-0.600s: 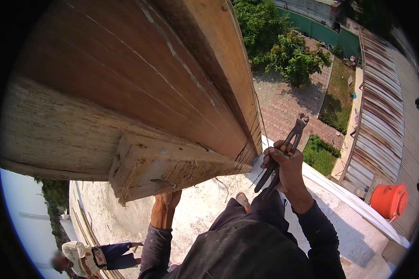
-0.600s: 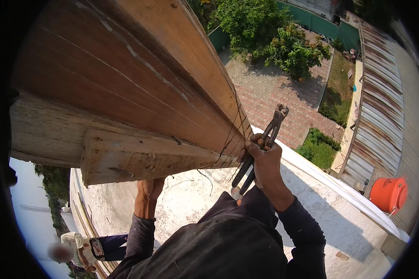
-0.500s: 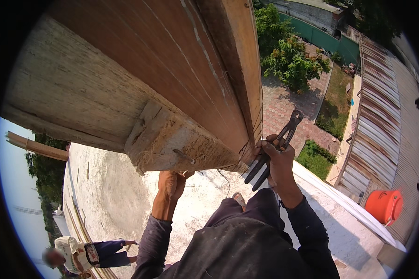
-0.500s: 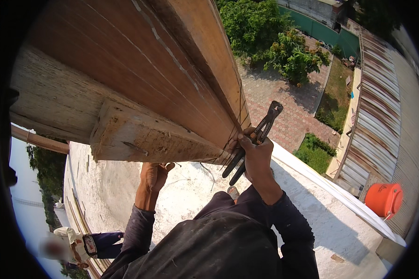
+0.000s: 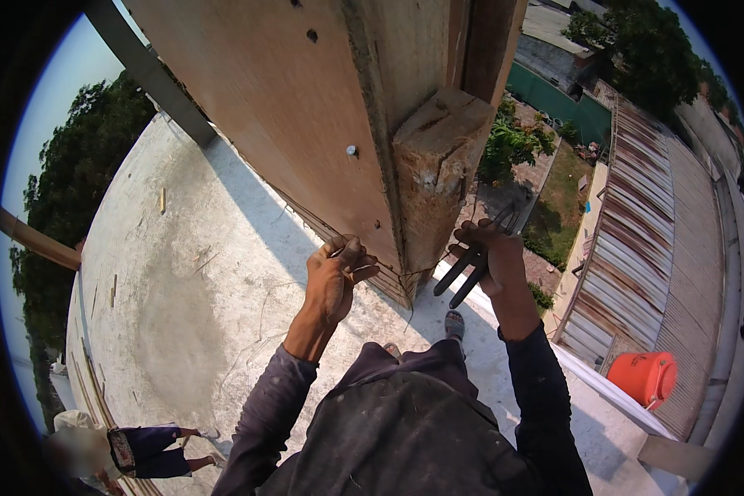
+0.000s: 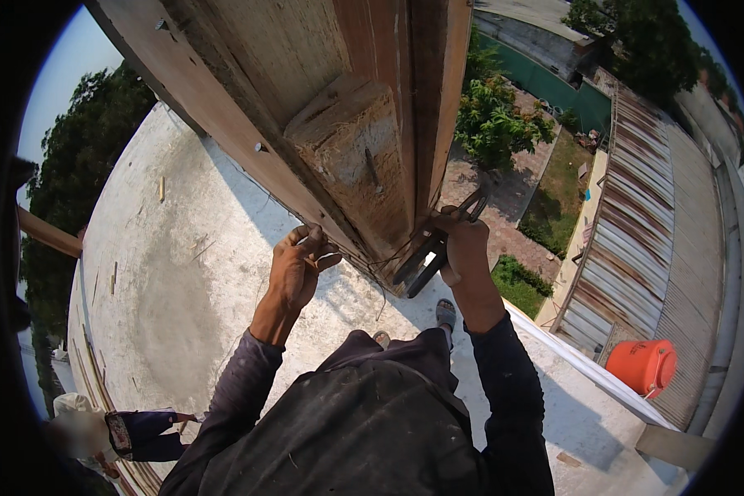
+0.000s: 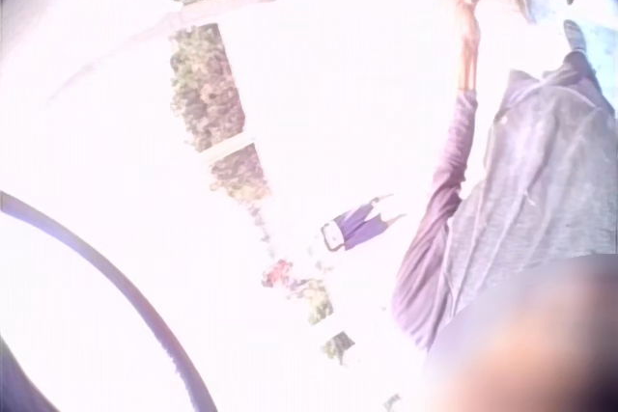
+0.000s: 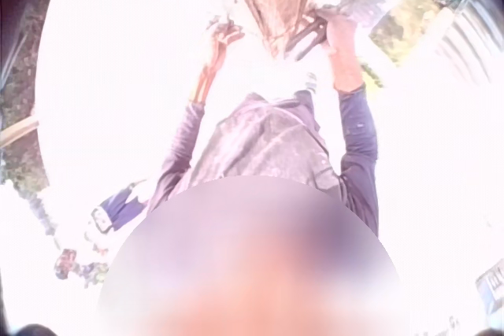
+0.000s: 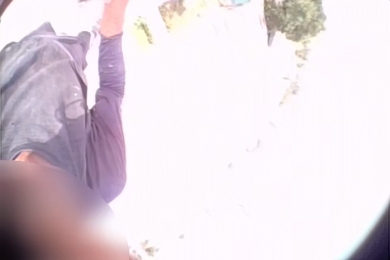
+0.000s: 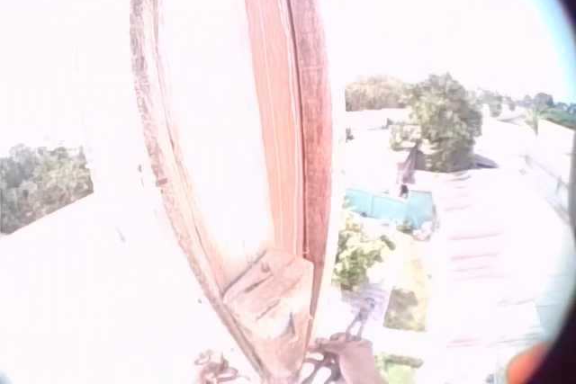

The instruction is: The person uses pliers to remove nails from a wooden structure on a rooftop, then ties a wire around the structure to secure it. The person repeats the process of removing nails and tying wire multiple times.

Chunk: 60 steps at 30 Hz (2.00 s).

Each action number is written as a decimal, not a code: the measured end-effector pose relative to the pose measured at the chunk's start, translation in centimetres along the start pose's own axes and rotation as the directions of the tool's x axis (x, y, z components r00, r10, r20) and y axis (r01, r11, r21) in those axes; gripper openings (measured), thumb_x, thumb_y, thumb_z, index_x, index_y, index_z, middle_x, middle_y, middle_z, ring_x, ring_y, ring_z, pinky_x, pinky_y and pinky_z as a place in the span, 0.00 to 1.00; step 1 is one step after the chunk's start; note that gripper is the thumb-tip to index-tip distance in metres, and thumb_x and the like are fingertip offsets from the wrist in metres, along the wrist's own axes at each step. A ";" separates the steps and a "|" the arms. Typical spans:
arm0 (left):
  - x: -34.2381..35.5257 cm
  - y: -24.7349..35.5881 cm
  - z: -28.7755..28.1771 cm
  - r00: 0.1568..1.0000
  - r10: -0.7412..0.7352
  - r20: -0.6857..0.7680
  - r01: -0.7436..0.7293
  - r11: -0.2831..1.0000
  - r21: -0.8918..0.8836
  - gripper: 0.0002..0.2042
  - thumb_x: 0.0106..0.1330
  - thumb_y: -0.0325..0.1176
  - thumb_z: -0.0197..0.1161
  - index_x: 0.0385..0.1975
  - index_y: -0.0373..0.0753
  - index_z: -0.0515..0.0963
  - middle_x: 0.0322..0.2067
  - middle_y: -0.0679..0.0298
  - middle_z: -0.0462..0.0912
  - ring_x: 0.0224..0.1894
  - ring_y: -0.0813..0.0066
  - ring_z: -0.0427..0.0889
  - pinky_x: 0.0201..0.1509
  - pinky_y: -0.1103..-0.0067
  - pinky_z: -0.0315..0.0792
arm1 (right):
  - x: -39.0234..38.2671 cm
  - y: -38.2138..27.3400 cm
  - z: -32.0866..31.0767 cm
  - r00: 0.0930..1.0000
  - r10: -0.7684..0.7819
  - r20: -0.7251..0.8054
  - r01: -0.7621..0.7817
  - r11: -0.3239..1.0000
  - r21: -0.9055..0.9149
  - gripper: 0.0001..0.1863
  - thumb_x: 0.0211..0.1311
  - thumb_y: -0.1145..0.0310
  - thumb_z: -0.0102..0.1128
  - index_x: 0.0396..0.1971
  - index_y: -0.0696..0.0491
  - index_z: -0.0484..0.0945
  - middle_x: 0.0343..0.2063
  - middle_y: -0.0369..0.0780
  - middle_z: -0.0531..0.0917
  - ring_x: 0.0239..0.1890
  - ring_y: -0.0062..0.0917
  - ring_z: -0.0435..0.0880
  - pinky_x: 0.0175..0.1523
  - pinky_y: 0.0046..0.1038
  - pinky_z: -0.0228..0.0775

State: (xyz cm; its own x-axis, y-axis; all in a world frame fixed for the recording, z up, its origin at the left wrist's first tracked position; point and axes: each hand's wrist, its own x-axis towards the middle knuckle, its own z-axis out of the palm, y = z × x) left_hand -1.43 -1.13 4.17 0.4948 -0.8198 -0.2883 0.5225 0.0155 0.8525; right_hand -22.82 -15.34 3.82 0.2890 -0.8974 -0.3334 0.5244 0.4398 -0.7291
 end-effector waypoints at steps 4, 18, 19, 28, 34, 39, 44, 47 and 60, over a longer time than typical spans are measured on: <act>0.0 0.0 -0.1 0.998 -0.005 0.070 0.009 0.998 -0.060 0.07 0.71 0.28 0.62 0.42 0.33 0.74 0.32 0.61 0.80 0.34 0.70 0.85 0.42 0.71 0.84 | -0.9 -0.1 0.0 1.000 -0.017 0.013 0.018 1.000 -0.017 0.07 0.59 0.86 0.55 0.33 0.59 0.71 0.34 0.50 0.81 0.33 0.36 0.87 0.34 0.39 0.87; -1.1 -1.6 0.6 0.996 0.035 0.086 -0.023 0.991 -0.132 0.06 0.69 0.28 0.64 0.39 0.32 0.76 0.33 0.60 0.81 0.36 0.70 0.84 0.43 0.74 0.84 | -2.2 1.8 0.5 0.998 -0.054 -0.020 0.053 0.998 -0.046 0.05 0.59 0.83 0.57 0.34 0.59 0.74 0.33 0.44 0.80 0.35 0.34 0.84 0.45 0.43 0.86; -1.0 -1.7 0.7 0.996 0.017 0.082 -0.006 0.991 -0.131 0.06 0.69 0.27 0.64 0.39 0.32 0.76 0.33 0.60 0.81 0.36 0.70 0.84 0.42 0.74 0.84 | -2.2 1.8 0.6 0.999 -0.043 -0.019 0.042 0.999 -0.033 0.05 0.59 0.83 0.57 0.34 0.59 0.74 0.32 0.44 0.80 0.34 0.33 0.83 0.45 0.42 0.86; -1.0 -1.5 0.8 0.992 0.096 0.079 -0.087 0.991 -0.102 0.06 0.67 0.23 0.64 0.38 0.29 0.75 0.32 0.56 0.83 0.33 0.68 0.85 0.39 0.72 0.84 | -2.9 0.9 1.8 1.000 0.023 -0.003 -0.023 0.975 -0.222 0.05 0.57 0.84 0.60 0.32 0.61 0.76 0.29 0.45 0.82 0.28 0.34 0.85 0.38 0.38 0.84; -1.6 -1.5 1.5 0.997 0.039 0.070 -0.032 0.994 -0.102 0.05 0.67 0.24 0.64 0.39 0.33 0.76 0.32 0.60 0.83 0.36 0.69 0.84 0.43 0.72 0.83 | -3.2 1.6 1.7 0.999 0.004 0.035 -0.002 0.997 -0.083 0.07 0.54 0.86 0.63 0.30 0.60 0.76 0.27 0.44 0.81 0.26 0.33 0.86 0.30 0.34 0.83; -1.7 -1.1 2.2 0.998 0.022 0.061 -0.018 0.997 -0.069 0.05 0.67 0.25 0.64 0.38 0.33 0.76 0.33 0.61 0.82 0.36 0.69 0.84 0.43 0.72 0.83 | -4.0 3.2 1.4 0.999 -0.047 -0.009 0.047 0.998 -0.046 0.09 0.55 0.85 0.64 0.34 0.60 0.75 0.29 0.44 0.82 0.27 0.32 0.86 0.32 0.35 0.85; -1.9 -1.5 2.4 0.996 0.040 0.080 -0.036 0.998 -0.055 0.06 0.67 0.25 0.65 0.40 0.36 0.75 0.34 0.62 0.82 0.37 0.70 0.83 0.43 0.73 0.79 | -4.9 4.1 1.4 0.996 -0.081 -0.038 0.081 0.996 -0.024 0.09 0.55 0.84 0.65 0.35 0.60 0.75 0.30 0.44 0.82 0.27 0.32 0.86 0.30 0.34 0.85; -1.8 -2.0 2.2 0.998 0.037 0.059 -0.035 0.999 -0.032 0.07 0.67 0.25 0.65 0.41 0.35 0.75 0.33 0.62 0.82 0.37 0.70 0.83 0.42 0.74 0.79 | -5.2 4.4 1.7 0.993 -0.110 -0.048 0.110 0.994 -0.006 0.09 0.55 0.84 0.65 0.35 0.61 0.76 0.29 0.44 0.82 0.27 0.31 0.86 0.28 0.33 0.85; -1.0 -2.6 1.0 0.995 -0.046 0.090 0.044 0.999 0.027 0.05 0.69 0.28 0.63 0.41 0.38 0.76 0.34 0.62 0.82 0.38 0.71 0.83 0.49 0.68 0.75 | -6.3 6.2 2.6 0.976 -0.182 -0.120 0.196 0.974 0.110 0.09 0.56 0.87 0.61 0.34 0.59 0.75 0.29 0.41 0.81 0.27 0.29 0.85 0.28 0.32 0.82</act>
State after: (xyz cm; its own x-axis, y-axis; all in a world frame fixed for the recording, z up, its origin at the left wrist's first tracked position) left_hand -3.92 -0.94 2.66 0.4060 -0.8676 -0.2870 0.5244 -0.0360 0.8507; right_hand -19.29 -6.84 2.93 0.0904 -0.9602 -0.2642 0.6557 0.2570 -0.7099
